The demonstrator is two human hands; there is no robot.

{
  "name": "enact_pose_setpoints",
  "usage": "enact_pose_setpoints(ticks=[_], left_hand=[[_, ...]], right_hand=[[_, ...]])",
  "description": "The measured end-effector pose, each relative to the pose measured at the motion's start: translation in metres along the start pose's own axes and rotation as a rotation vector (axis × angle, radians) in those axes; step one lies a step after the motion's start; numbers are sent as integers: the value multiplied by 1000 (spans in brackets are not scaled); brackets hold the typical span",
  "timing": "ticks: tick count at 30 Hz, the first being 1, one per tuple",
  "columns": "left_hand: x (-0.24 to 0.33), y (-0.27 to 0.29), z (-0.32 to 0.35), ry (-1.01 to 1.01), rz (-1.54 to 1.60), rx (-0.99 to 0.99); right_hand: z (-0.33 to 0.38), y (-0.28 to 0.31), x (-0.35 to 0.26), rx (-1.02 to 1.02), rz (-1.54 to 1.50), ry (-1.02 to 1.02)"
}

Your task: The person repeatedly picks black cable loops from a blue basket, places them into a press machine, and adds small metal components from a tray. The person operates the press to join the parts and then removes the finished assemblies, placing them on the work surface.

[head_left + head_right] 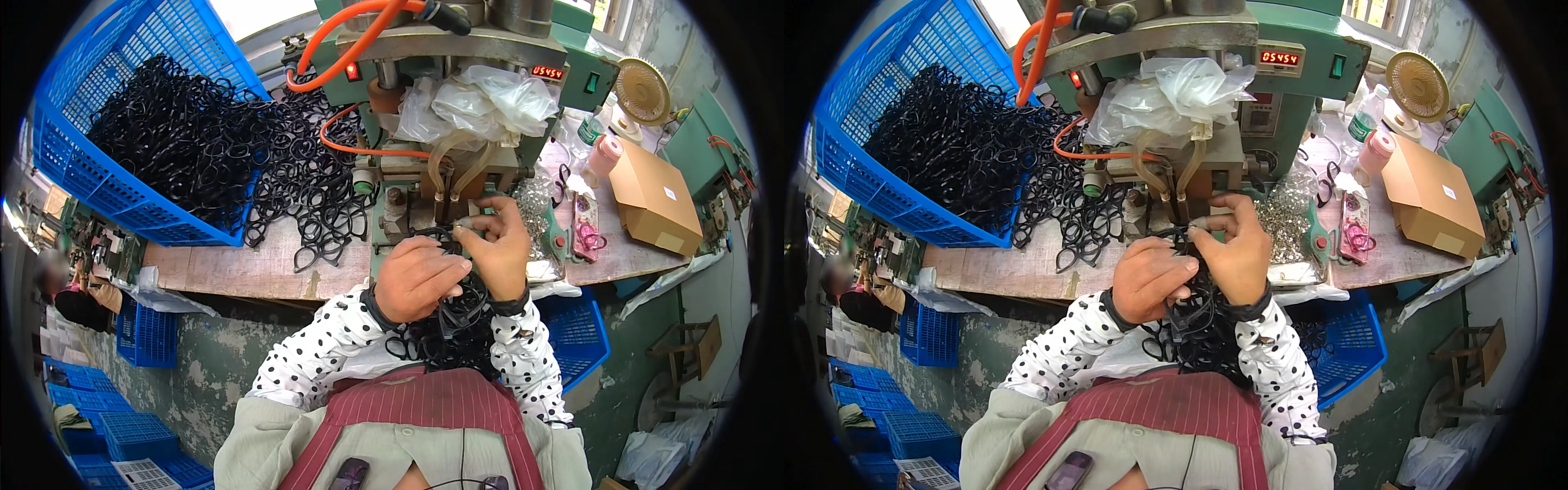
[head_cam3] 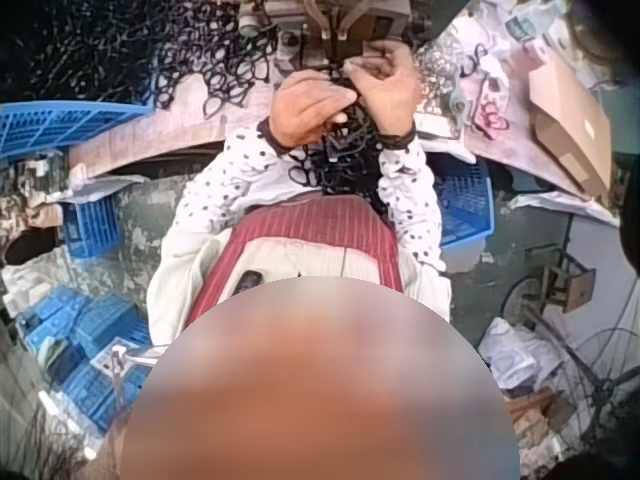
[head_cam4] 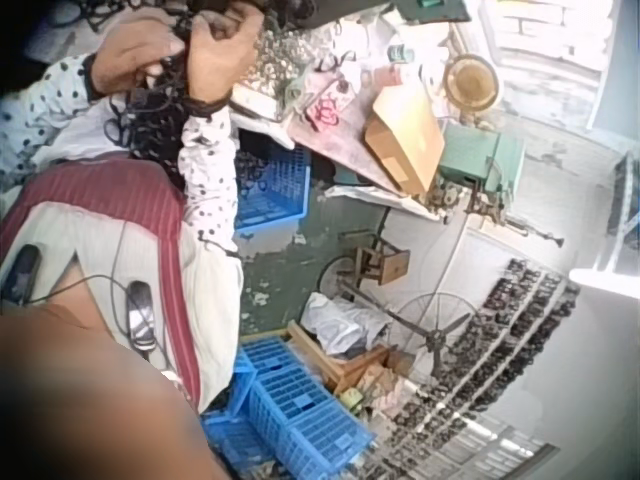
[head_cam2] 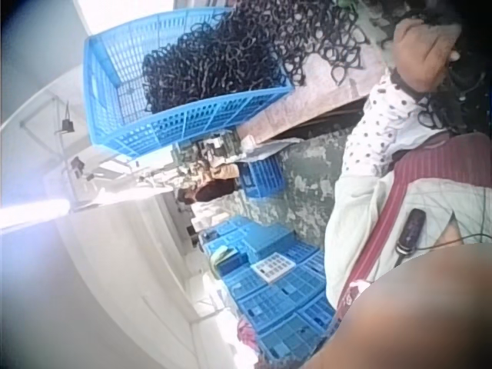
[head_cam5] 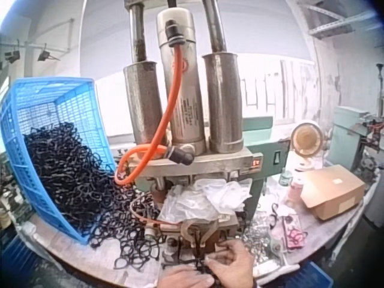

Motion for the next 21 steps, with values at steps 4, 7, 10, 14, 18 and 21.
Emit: enact_pose_setpoints(ticks=[4, 7, 10, 14, 18, 21], left_hand=[[-2, -2, 5, -5, 59, -13], [5, -6, 10, -60, 36, -35], [17, -3, 13, -113, 87, -48], [23, -1, 2, -155, 135, -57], [8, -21, 4, -172, 221, -230], [0, -29, 11, -171, 191, -244]], right_hand=[[-1, -1, -2, 7, 34, -16], [-8, -5, -2, 41, 59, 54], [-14, -15, -4, 36, -20, 94], [-10, -12, -3, 47, -83, 30], [-26, 44, 19, 271, 297, 175], [-32, 115, 64, 463, 824, 152]])
Point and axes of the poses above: each hand's wrist, its own z-axis away from the middle knuckle, its own y-axis out of the back of the hand, x = y × z, the point moved 10 cm from there along -z, towards the middle knuckle
